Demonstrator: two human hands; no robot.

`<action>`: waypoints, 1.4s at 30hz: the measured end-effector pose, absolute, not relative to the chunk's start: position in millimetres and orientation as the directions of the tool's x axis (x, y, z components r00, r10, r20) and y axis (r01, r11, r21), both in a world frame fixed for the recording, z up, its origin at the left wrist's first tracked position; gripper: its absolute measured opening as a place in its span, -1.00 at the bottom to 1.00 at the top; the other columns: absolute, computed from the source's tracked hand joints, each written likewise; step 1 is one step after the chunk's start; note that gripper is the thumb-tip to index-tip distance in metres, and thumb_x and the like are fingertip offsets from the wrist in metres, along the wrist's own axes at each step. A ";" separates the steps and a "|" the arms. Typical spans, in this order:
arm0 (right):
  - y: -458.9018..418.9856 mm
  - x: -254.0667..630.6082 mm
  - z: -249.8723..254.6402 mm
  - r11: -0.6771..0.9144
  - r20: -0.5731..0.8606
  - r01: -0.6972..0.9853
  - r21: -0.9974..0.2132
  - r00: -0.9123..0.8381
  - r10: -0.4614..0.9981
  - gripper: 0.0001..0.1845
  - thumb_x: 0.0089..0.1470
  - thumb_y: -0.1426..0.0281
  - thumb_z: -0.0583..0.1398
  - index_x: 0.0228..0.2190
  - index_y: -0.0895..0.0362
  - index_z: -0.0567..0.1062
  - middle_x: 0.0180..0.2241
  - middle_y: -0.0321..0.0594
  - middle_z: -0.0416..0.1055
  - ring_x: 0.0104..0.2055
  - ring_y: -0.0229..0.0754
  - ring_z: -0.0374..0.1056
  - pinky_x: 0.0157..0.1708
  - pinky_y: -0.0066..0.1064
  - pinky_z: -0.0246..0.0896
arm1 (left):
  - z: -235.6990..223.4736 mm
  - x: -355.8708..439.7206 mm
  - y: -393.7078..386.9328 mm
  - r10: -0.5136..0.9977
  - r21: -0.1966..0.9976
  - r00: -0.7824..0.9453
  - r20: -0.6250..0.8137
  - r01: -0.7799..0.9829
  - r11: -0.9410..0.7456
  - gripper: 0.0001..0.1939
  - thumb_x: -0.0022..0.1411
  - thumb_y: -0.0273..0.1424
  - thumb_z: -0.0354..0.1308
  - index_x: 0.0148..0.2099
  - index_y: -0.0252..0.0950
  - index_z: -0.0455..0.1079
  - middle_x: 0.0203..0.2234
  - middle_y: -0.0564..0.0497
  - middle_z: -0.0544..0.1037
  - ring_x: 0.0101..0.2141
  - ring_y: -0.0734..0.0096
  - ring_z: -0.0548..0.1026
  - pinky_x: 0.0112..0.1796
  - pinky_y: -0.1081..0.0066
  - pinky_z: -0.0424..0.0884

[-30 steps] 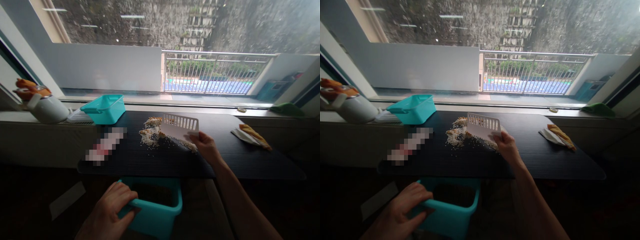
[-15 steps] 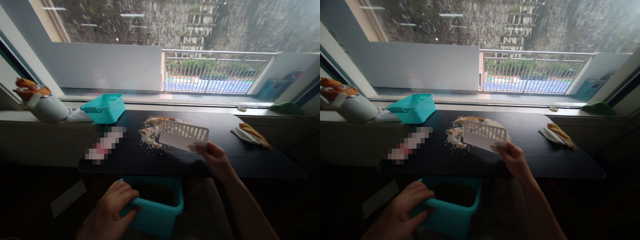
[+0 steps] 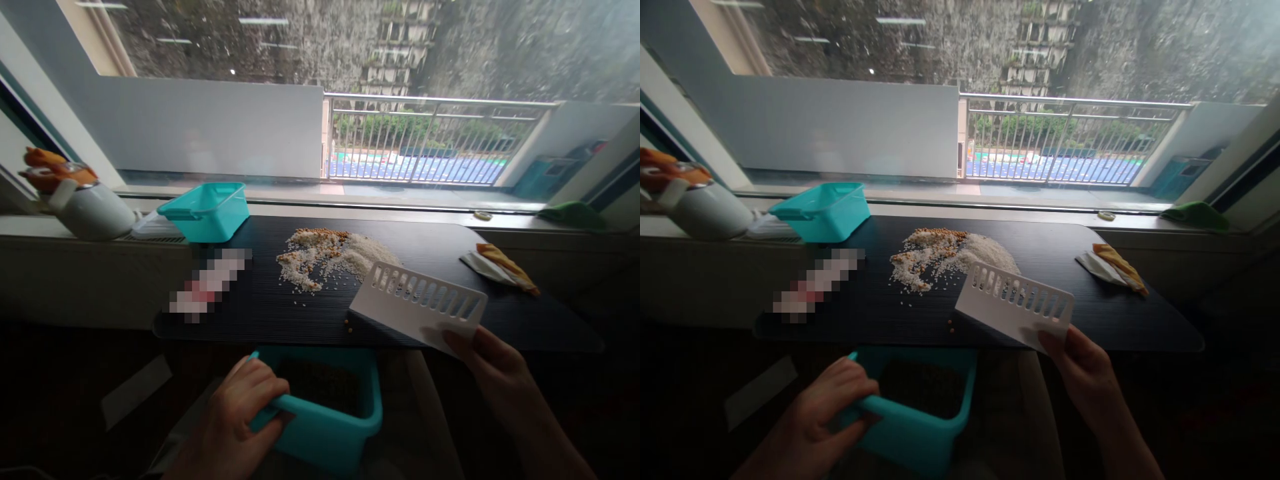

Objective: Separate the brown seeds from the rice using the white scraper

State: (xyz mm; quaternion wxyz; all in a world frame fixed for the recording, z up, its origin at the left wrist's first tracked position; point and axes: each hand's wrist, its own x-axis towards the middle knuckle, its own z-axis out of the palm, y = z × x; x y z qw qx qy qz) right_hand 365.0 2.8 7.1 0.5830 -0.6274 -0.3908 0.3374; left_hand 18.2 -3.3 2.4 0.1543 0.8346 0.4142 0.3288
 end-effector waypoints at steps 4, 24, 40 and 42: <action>-17.4 368.0 7.4 -0.056 0.017 0.133 -0.990 0.491 0.871 -0.57 -0.23 0.07 0.42 -0.27 -0.05 0.65 -0.21 -0.28 0.61 -0.03 0.10 0.47 0.09 -0.17 0.32 | 1.1 25.8 -3.6 0.803 0.572 0.457 0.383 0.565 -0.595 -0.80 0.12 -0.61 0.11 -0.27 -0.19 0.40 -0.44 0.11 0.47 -0.35 0.37 0.44 -0.27 0.38 0.39; 71.0 315.5 15.2 0.212 0.294 0.314 -0.926 0.242 0.925 -0.69 0.00 0.21 0.31 -0.25 0.15 0.61 -0.34 -0.21 0.60 -0.26 -0.02 0.50 -0.15 -0.17 0.41 | -2.3 3.7 -8.0 0.844 0.502 0.391 0.367 0.681 -0.533 -0.77 0.05 -0.58 0.17 -0.28 -0.15 0.46 -0.44 0.13 0.53 -0.36 0.33 0.49 -0.20 0.32 0.42; 74.3 317.7 13.3 0.219 0.254 0.200 -0.955 0.164 0.953 -0.59 -0.06 0.09 0.35 -0.25 0.13 0.62 -0.29 -0.19 0.60 -0.23 -0.02 0.51 -0.12 -0.18 0.43 | -3.2 7.8 -10.5 0.888 0.508 0.385 0.249 0.729 -0.459 -0.69 -0.05 -0.57 0.21 -0.22 -0.15 0.49 -0.31 0.06 0.53 -0.21 0.22 0.48 -0.15 0.28 0.44; 69.1 320.0 14.3 0.206 0.233 0.155 -0.966 0.185 0.955 -0.62 -0.06 0.12 0.36 -0.25 0.10 0.62 -0.29 -0.22 0.60 -0.21 -0.04 0.51 -0.12 -0.21 0.43 | -4.5 7.2 -10.0 0.894 0.508 0.388 0.225 0.736 -0.448 -0.70 -0.04 -0.54 0.27 -0.21 -0.14 0.49 -0.29 0.06 0.53 -0.19 0.20 0.47 -0.14 0.26 0.43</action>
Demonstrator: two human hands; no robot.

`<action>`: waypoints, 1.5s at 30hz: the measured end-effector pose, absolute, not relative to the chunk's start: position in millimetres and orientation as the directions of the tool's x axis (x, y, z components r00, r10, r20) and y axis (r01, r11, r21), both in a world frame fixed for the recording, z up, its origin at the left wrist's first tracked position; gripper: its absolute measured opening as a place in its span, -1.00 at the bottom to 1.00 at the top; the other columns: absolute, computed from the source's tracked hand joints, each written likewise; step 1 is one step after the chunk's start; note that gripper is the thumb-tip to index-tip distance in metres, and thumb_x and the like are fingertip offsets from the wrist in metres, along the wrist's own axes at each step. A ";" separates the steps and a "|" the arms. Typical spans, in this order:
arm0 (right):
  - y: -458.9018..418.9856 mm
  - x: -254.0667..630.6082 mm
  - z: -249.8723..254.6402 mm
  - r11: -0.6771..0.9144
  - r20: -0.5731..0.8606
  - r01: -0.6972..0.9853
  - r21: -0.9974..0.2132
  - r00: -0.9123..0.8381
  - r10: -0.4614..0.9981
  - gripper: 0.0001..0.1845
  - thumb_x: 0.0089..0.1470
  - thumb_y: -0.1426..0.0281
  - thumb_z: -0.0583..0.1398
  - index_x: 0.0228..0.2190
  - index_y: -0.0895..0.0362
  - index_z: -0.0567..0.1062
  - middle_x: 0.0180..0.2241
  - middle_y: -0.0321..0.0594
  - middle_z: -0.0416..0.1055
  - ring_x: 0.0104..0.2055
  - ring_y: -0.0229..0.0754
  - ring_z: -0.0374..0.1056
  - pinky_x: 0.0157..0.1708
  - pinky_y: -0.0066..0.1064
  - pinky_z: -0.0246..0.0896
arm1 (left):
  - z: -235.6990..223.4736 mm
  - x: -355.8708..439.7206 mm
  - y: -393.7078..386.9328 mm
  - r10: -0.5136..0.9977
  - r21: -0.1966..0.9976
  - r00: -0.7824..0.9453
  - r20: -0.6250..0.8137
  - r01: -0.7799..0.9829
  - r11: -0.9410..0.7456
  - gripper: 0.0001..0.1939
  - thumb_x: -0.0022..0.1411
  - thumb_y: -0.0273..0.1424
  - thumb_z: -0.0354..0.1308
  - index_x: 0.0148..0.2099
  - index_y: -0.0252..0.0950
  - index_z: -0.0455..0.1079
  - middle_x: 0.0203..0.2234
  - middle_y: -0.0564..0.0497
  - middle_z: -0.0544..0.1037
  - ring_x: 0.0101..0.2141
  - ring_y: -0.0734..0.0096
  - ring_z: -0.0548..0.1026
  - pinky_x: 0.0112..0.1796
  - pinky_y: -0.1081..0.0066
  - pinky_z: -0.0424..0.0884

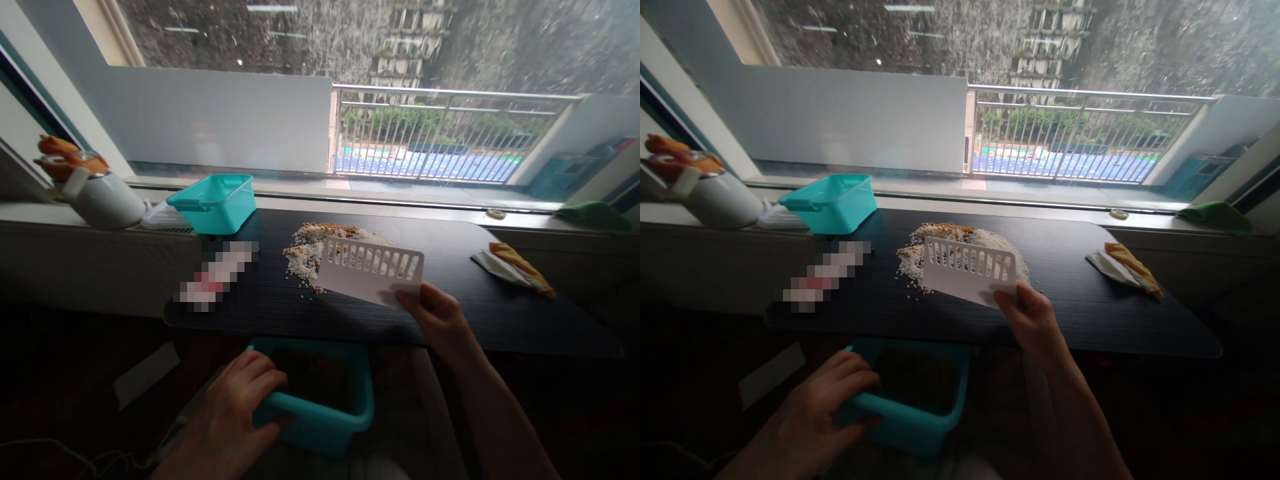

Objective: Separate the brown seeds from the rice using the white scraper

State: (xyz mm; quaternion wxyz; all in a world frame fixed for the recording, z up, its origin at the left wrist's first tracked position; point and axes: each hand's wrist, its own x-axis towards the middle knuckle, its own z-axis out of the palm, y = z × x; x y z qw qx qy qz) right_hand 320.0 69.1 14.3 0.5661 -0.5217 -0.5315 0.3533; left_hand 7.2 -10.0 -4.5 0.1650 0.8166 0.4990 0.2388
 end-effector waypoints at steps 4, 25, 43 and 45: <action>62.5 321.5 15.8 0.194 0.218 0.127 -0.973 0.215 0.952 -0.62 -0.08 0.13 0.38 -0.25 0.09 0.62 -0.28 -0.23 0.61 -0.20 -0.03 0.52 -0.07 -0.19 0.41 | -2.7 8.4 -8.6 0.902 0.509 0.391 0.182 0.747 -0.427 -0.71 -0.04 -0.57 0.26 -0.22 -0.17 0.51 -0.31 0.04 0.54 -0.22 0.18 0.48 -0.17 0.24 0.41; 47.1 278.5 6.0 0.239 0.249 0.159 -0.958 0.047 0.967 -0.76 0.07 0.26 0.28 -0.22 0.06 0.62 -0.22 -0.25 0.60 -0.14 -0.02 0.49 -0.08 -0.24 0.39 | 10.4 -27.2 -12.3 0.908 0.464 0.384 0.168 0.782 -0.417 -0.89 0.06 -0.48 0.20 -0.48 -0.20 0.41 -0.51 0.12 0.49 -0.41 0.34 0.45 -0.36 0.41 0.31; 58.8 226.9 11.9 0.407 0.327 0.209 -0.889 -0.333 0.884 -0.79 0.19 0.36 0.16 -0.23 0.13 0.59 -0.34 -0.30 0.55 -0.30 -0.20 0.43 -0.30 -0.49 0.28 | 22.0 -91.9 -23.9 0.966 0.496 0.224 0.127 0.829 -0.258 -0.88 0.08 -0.30 0.22 -0.48 -0.17 0.46 -0.54 0.13 0.49 -0.49 0.40 0.49 -0.46 0.55 0.40; 52.0 229.2 9.3 0.428 0.371 0.238 -0.872 -0.250 0.894 -0.76 0.20 0.37 0.15 -0.16 0.13 0.58 -0.25 -0.27 0.58 -0.22 -0.16 0.47 -0.19 -0.46 0.31 | 23.8 -86.5 -23.4 0.958 0.495 0.245 0.151 0.819 -0.288 -0.88 0.08 -0.32 0.21 -0.49 -0.17 0.46 -0.56 0.12 0.49 -0.50 0.40 0.49 -0.46 0.54 0.39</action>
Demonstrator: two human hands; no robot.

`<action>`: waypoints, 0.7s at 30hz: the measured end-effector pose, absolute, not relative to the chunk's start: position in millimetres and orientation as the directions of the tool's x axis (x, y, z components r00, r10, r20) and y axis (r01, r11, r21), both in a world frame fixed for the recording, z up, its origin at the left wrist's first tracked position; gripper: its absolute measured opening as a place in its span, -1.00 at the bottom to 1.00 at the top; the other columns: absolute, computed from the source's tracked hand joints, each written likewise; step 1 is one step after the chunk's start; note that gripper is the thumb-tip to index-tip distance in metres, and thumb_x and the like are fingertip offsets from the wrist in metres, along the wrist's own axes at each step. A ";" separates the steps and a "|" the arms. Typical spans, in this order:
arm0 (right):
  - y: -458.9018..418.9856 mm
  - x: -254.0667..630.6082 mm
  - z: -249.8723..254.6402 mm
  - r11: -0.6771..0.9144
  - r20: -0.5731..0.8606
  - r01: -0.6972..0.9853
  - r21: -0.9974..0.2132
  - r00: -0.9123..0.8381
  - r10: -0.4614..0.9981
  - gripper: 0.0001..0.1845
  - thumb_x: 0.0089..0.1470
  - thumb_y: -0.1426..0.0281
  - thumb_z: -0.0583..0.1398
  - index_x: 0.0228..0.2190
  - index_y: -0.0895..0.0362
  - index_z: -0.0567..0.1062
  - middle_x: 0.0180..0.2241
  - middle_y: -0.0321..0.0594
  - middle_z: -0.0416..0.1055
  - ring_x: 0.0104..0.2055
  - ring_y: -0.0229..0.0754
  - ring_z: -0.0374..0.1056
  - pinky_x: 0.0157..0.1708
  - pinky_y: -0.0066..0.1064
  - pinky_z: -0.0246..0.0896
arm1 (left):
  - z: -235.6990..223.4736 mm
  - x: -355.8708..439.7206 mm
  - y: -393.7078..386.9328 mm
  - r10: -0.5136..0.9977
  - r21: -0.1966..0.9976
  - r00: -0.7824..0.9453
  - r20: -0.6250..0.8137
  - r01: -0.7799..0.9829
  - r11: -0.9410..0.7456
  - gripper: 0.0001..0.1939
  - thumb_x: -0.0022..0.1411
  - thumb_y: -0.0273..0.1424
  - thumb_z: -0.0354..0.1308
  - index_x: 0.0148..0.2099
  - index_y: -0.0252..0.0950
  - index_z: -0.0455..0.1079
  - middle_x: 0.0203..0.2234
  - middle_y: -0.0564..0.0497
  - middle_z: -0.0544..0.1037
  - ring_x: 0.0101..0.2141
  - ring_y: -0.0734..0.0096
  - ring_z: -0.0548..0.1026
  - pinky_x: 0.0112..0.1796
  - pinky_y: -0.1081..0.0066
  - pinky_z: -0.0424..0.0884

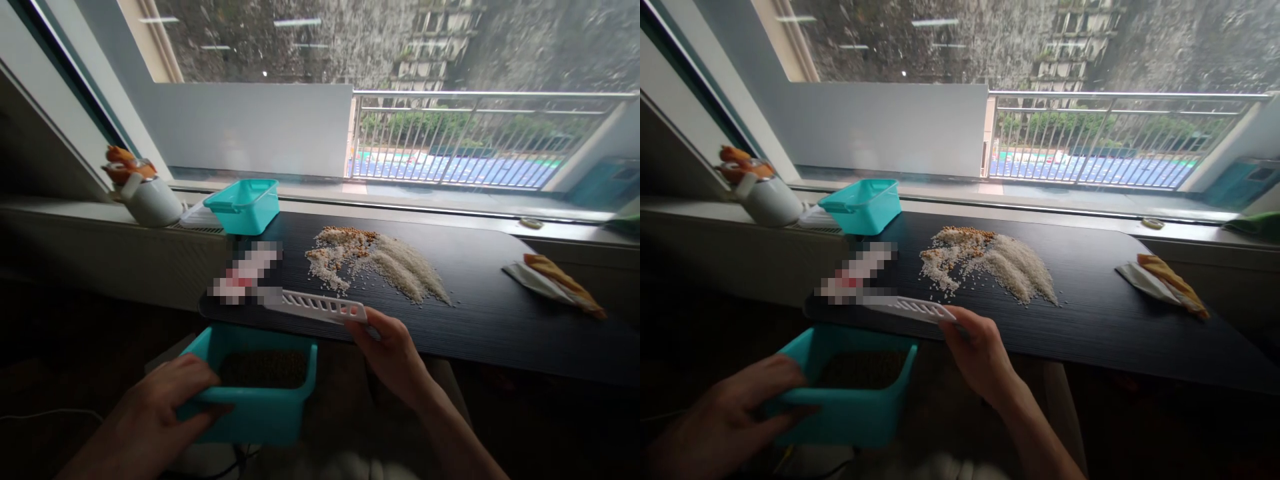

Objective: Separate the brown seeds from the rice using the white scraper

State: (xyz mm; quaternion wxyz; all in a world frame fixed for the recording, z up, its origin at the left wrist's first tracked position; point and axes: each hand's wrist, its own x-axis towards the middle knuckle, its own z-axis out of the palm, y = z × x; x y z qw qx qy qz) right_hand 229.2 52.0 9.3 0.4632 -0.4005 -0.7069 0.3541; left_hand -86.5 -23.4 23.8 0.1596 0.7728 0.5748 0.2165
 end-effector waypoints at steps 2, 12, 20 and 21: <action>46.3 229.0 4.8 0.450 0.409 0.285 -0.846 -0.195 0.892 -0.73 0.21 0.39 0.14 -0.10 0.13 0.57 -0.17 -0.23 0.58 -0.15 -0.13 0.48 -0.13 -0.44 0.32 | 24.0 -74.8 -21.0 0.953 0.499 0.270 0.138 0.812 -0.302 -0.91 0.06 -0.35 0.22 -0.49 -0.16 0.47 -0.55 0.13 0.50 -0.48 0.39 0.50 -0.44 0.53 0.40; 50.8 248.4 -7.0 0.422 0.531 0.585 -0.693 0.017 0.847 -0.69 0.18 0.40 0.10 -0.13 0.19 0.58 -0.22 -0.13 0.60 -0.25 -0.07 0.53 -0.20 -0.37 0.38 | 10.0 -17.5 -3.1 0.927 0.532 0.347 0.140 0.763 -0.366 -0.91 0.04 -0.48 0.20 -0.48 -0.21 0.43 -0.53 0.11 0.48 -0.39 0.34 0.46 -0.35 0.43 0.34; 69.2 305.9 -6.6 0.137 0.517 0.751 -0.646 0.299 0.802 -0.65 0.09 0.24 0.14 -0.23 0.18 0.61 -0.48 -0.11 0.56 -0.43 0.00 0.49 -0.43 -0.32 0.27 | 5.2 -8.0 0.1 0.898 0.519 0.401 0.179 0.737 -0.433 -0.89 0.05 -0.53 0.18 -0.47 -0.23 0.40 -0.52 0.11 0.45 -0.40 0.36 0.42 -0.34 0.42 0.29; 72.1 310.5 -4.6 0.127 0.510 0.747 -0.653 0.310 0.802 -0.65 0.09 0.23 0.14 -0.23 0.18 0.61 -0.46 -0.11 0.56 -0.41 0.00 0.49 -0.42 -0.32 0.26 | 5.4 -7.6 0.3 0.898 0.519 0.404 0.175 0.737 -0.433 -0.89 0.05 -0.53 0.17 -0.47 -0.22 0.40 -0.52 0.12 0.45 -0.40 0.37 0.42 -0.34 0.42 0.29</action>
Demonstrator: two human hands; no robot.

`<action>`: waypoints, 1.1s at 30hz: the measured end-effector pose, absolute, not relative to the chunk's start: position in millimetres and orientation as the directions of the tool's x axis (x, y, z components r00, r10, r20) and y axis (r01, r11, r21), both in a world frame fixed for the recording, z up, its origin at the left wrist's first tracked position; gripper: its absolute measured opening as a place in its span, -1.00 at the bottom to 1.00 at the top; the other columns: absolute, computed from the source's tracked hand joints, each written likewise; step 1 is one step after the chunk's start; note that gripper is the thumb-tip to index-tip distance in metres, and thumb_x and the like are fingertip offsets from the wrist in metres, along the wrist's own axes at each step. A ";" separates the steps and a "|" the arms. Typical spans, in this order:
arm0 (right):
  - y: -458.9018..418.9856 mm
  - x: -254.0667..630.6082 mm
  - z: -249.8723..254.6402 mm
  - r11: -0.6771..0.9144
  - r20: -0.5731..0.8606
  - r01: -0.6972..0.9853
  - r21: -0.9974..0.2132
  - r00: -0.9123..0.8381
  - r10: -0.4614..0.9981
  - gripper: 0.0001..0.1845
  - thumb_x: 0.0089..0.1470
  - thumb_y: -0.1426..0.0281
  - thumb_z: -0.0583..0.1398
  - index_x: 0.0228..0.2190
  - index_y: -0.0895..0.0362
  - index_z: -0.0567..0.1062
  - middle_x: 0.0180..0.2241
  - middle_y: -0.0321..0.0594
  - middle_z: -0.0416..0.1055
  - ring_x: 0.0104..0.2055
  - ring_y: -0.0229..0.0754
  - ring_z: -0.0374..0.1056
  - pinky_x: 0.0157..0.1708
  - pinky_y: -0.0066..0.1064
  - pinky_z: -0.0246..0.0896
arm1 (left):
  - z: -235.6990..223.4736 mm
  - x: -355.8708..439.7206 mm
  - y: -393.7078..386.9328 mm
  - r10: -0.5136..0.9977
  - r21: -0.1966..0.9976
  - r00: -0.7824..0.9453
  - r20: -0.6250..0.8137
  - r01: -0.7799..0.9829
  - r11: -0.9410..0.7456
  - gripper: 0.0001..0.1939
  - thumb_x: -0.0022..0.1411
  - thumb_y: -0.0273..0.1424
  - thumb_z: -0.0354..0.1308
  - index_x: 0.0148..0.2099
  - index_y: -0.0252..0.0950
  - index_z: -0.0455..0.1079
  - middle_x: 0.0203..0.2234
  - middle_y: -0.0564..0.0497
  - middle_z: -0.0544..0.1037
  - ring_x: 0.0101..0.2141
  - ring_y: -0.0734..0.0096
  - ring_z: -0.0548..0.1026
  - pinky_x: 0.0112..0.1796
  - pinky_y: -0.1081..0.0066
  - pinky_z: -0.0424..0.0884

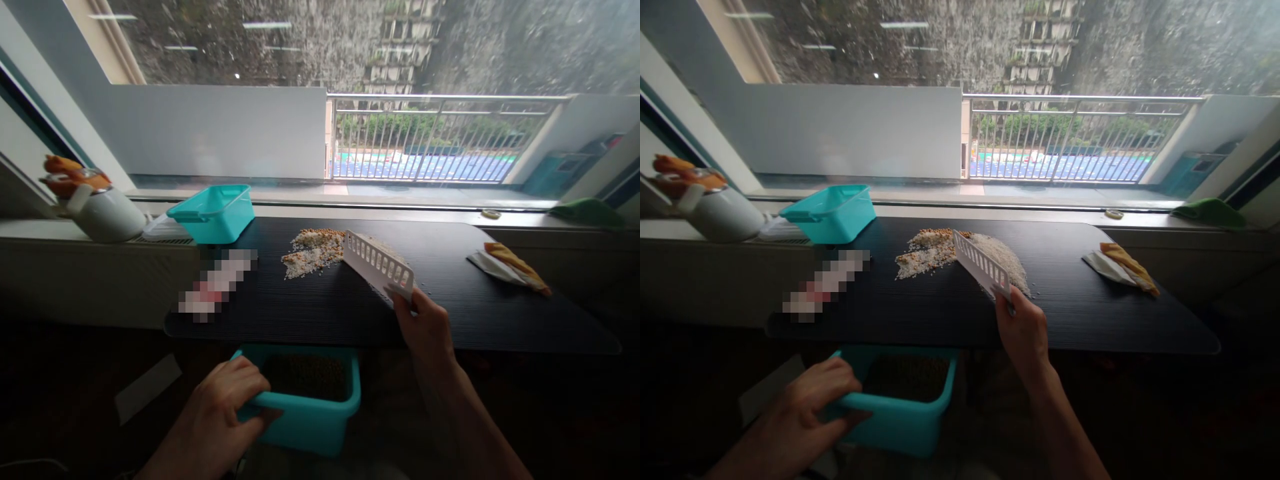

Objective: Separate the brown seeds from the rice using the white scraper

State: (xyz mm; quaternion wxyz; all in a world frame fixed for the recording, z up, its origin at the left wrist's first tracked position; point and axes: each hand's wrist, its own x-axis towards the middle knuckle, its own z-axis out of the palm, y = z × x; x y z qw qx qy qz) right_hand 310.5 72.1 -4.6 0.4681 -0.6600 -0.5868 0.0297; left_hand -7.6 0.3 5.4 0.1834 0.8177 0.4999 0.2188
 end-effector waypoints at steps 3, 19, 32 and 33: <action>81.7 315.1 2.6 0.152 0.477 0.697 -0.700 0.299 0.826 -0.67 0.07 0.21 0.15 -0.29 0.16 0.60 -0.50 -0.18 0.52 -0.44 -0.08 0.44 -0.43 -0.35 0.24 | 6.1 -5.8 0.5 0.895 0.520 0.401 0.198 0.731 -0.442 -0.88 0.03 -0.55 0.16 -0.47 -0.23 0.40 -0.52 0.12 0.45 -0.40 0.38 0.42 -0.34 0.43 0.29; 79.6 325.3 8.7 0.156 0.364 0.521 -0.839 0.325 0.873 -0.68 0.03 0.21 0.22 -0.27 0.19 0.57 -0.42 -0.18 0.54 -0.40 -0.11 0.41 -0.33 -0.26 0.30 | 12.7 7.5 0.2 0.903 0.545 0.406 0.144 0.729 -0.414 -0.89 0.01 -0.53 0.16 -0.47 -0.21 0.41 -0.50 0.10 0.46 -0.35 0.33 0.42 -0.32 0.43 0.30; 38.1 327.5 6.3 0.244 0.277 0.370 -0.897 0.038 0.960 -0.74 0.09 0.26 0.24 -0.21 0.11 0.59 -0.23 -0.19 0.59 -0.21 -0.06 0.50 -0.19 -0.30 0.41 | 15.7 8.8 1.1 0.898 0.550 0.413 0.151 0.720 -0.424 -0.90 0.00 -0.53 0.21 -0.47 -0.22 0.40 -0.50 0.10 0.49 -0.36 0.32 0.45 -0.26 0.40 0.33; 35.6 329.1 7.7 0.258 0.275 0.366 -0.894 -0.006 0.962 -0.75 0.10 0.26 0.24 -0.20 0.11 0.58 -0.22 -0.19 0.59 -0.21 -0.07 0.50 -0.20 -0.31 0.41 | 15.5 8.2 0.6 0.898 0.548 0.415 0.148 0.721 -0.424 -0.90 0.00 -0.52 0.21 -0.47 -0.22 0.40 -0.49 0.11 0.49 -0.36 0.33 0.45 -0.26 0.39 0.33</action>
